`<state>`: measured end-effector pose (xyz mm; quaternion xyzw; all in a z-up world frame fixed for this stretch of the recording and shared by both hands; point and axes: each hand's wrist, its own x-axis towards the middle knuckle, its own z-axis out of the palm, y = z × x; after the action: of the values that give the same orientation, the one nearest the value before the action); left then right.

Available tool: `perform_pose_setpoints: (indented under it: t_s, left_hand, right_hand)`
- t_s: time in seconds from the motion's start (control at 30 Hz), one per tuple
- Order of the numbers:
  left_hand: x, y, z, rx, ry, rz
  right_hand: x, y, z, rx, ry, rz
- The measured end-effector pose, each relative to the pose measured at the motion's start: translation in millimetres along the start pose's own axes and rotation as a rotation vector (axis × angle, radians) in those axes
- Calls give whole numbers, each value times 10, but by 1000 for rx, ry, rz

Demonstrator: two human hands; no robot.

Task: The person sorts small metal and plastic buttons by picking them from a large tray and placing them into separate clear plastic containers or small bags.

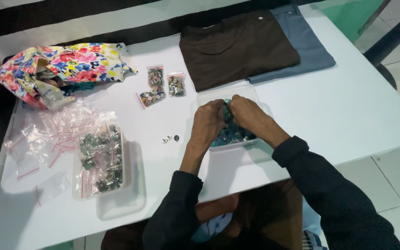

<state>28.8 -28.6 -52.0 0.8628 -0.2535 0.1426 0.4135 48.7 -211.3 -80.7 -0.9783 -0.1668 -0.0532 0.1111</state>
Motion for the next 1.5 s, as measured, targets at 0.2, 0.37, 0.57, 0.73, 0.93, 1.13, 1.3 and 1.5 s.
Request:
perform_pose_setpoints:
  t_s: [0.2, 0.37, 0.57, 0.73, 0.93, 1.13, 1.3, 1.5]
  left_hand:
    - [47, -104, 72, 20, 5, 11]
    - [8, -13, -63, -61, 4, 11]
    - [3, 177, -220, -152, 16, -37]
    - [10, 172, -193, -169, -13, -33]
    - [-5, 110, -148, -69, -67, -26]
    - [10, 33, -100, 9, -98, -8]
    - [29, 7, -40, 96, -137, -59]
    - [16, -11, -22, 99, -106, -36]
  right_hand:
    - [35, -29, -66, -94, -75, -108]
    - [-136, -309, -653, 228, -152, 104]
    - [-170, -296, -764, 826, -92, 326]
    - [-170, -201, -607, 1042, -81, 343]
    - [-185, -309, -685, 1147, -137, 365]
    - [-265, -432, -860, 1271, -186, 493]
    - [-252, -428, -808, 1248, -159, 500]
    - [-285, -578, -902, 1291, -116, 535]
